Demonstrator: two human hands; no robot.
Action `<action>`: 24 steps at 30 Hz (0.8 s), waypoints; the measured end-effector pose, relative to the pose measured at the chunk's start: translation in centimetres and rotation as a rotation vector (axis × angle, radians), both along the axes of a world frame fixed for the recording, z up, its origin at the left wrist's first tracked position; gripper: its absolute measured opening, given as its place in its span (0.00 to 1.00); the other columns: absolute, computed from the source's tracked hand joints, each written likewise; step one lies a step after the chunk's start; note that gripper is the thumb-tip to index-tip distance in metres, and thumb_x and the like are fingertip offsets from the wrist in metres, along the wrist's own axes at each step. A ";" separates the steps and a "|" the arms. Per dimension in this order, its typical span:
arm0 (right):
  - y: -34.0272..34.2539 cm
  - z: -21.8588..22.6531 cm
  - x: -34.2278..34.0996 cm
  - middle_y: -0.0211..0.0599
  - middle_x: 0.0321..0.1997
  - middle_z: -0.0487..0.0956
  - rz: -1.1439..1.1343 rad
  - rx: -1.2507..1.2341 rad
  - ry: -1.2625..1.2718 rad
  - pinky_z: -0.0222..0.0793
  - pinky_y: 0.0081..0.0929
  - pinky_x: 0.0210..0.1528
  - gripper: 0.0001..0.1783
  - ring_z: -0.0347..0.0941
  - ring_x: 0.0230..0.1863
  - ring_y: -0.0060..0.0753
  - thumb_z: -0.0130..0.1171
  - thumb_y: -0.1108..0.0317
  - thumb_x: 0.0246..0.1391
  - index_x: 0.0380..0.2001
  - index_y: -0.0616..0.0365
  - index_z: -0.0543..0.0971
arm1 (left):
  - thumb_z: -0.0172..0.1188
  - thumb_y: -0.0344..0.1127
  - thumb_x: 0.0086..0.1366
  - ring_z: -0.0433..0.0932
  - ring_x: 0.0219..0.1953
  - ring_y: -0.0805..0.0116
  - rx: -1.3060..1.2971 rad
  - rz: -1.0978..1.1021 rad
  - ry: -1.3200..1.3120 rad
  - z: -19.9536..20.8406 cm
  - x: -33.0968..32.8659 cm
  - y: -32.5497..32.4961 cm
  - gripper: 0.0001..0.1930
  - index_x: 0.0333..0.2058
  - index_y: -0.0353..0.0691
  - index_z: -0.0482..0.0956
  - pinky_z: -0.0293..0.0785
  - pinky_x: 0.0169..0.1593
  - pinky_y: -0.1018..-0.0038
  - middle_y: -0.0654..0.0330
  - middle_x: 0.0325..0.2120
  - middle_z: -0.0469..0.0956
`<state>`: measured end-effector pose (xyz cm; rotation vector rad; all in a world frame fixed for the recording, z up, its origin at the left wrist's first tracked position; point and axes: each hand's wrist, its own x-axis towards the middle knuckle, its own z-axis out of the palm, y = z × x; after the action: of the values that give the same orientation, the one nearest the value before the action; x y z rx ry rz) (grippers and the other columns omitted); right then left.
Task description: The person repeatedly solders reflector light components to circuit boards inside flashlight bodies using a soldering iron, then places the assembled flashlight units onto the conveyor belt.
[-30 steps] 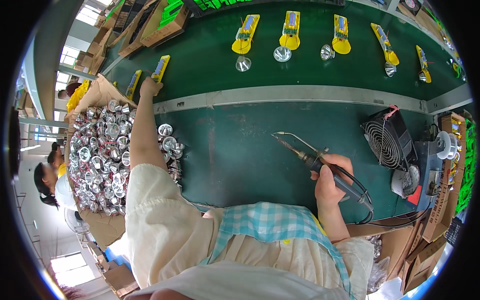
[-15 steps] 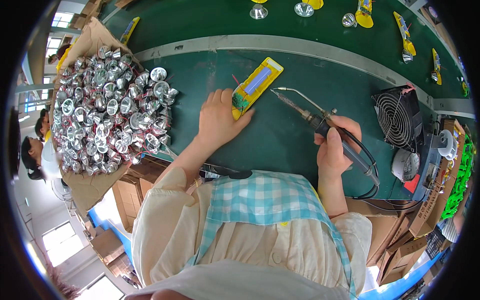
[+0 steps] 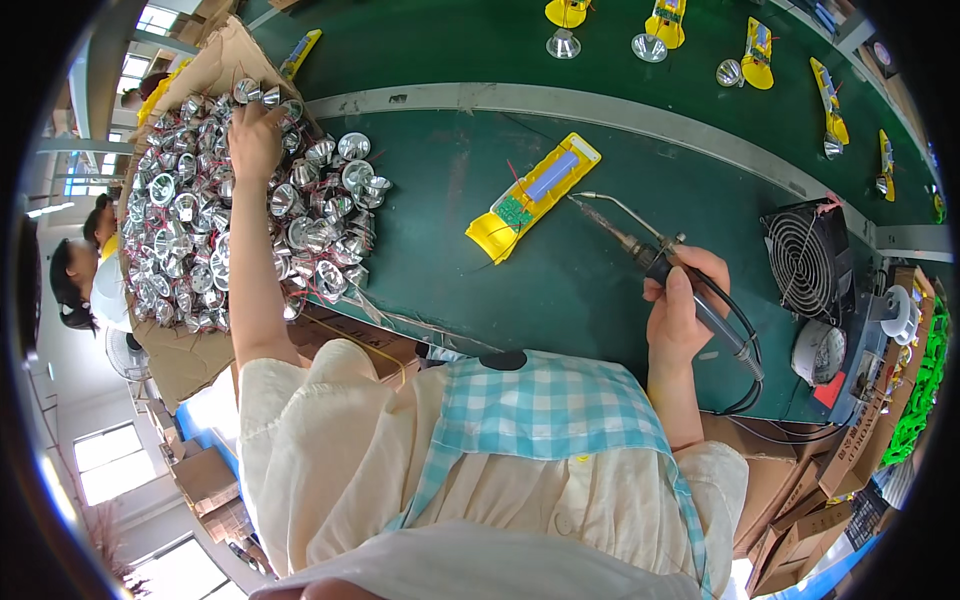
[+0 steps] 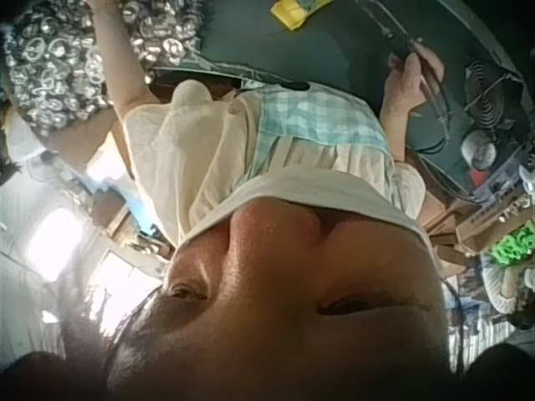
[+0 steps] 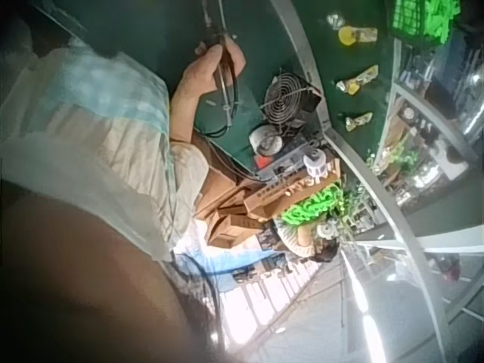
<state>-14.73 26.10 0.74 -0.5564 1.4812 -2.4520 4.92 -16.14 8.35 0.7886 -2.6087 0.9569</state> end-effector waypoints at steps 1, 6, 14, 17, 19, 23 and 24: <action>0.0 0.1 0.1 0.36 0.21 0.68 -0.010 -0.006 -0.008 0.58 0.12 0.16 0.10 0.63 0.15 0.21 0.49 0.73 0.43 0.32 0.63 0.67 | 0.49 0.31 0.46 0.66 0.33 0.65 -0.007 -0.003 -0.082 0.0 0.0 -0.4 0.08 0.24 0.51 0.76 0.64 0.35 0.70 0.62 0.23 0.67; -0.2 -0.2 0.7 0.37 0.23 0.69 -0.031 0.017 -0.034 0.62 0.13 0.17 0.08 0.64 0.16 0.20 0.47 0.77 0.42 0.30 0.63 0.68 | 0.50 0.34 0.44 0.65 0.34 0.66 -0.037 -0.108 -0.116 -1.2 1.7 -2.5 0.05 0.19 0.47 0.76 0.62 0.37 0.69 0.64 0.23 0.69; 0.8 0.5 0.1 0.32 0.26 0.71 0.090 0.058 -0.135 0.64 0.15 0.24 0.08 0.67 0.23 0.17 0.50 0.75 0.42 0.30 0.59 0.70 | 0.46 0.30 0.50 0.65 0.35 0.53 0.290 -0.310 -0.025 -1.6 2.0 0.9 0.05 0.26 0.37 0.69 0.61 0.37 0.61 0.51 0.27 0.68; 0.9 1.2 0.2 0.29 0.28 0.70 0.109 -0.026 -0.112 0.62 0.13 0.27 0.08 0.65 0.26 0.15 0.50 0.76 0.42 0.30 0.59 0.70 | 0.47 0.30 0.48 0.65 0.34 0.52 0.445 -0.279 -0.005 -2.2 3.0 2.7 0.05 0.23 0.36 0.69 0.60 0.37 0.61 0.51 0.25 0.68; 0.7 0.6 0.2 0.28 0.27 0.70 0.095 -0.014 -0.070 0.61 0.13 0.27 0.08 0.64 0.26 0.13 0.50 0.76 0.42 0.30 0.59 0.71 | 0.47 0.30 0.48 0.64 0.34 0.52 0.425 -0.292 -0.025 -2.1 3.1 4.1 0.05 0.22 0.35 0.69 0.59 0.37 0.61 0.51 0.24 0.67; 0.8 0.2 0.2 0.27 0.19 0.69 0.102 -0.062 -0.122 0.57 0.13 0.19 0.07 0.63 0.18 0.13 0.50 0.74 0.42 0.29 0.57 0.70 | 0.50 0.22 0.43 0.65 0.27 0.53 0.560 -0.464 0.086 -1.8 1.9 6.5 0.03 0.20 0.34 0.71 0.61 0.33 0.63 0.51 0.19 0.68; 0.8 0.3 0.3 0.26 0.17 0.69 0.076 -0.070 -0.106 0.56 0.13 0.17 0.07 0.63 0.16 0.13 0.50 0.73 0.42 0.29 0.57 0.70 | 0.50 0.20 0.43 0.65 0.27 0.53 0.596 -0.462 0.079 -1.3 1.5 7.3 0.04 0.20 0.34 0.71 0.61 0.34 0.63 0.51 0.19 0.69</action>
<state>-14.46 26.90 1.00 -0.4779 1.3147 -2.4419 6.38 -8.84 7.06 0.2852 -2.8318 0.0164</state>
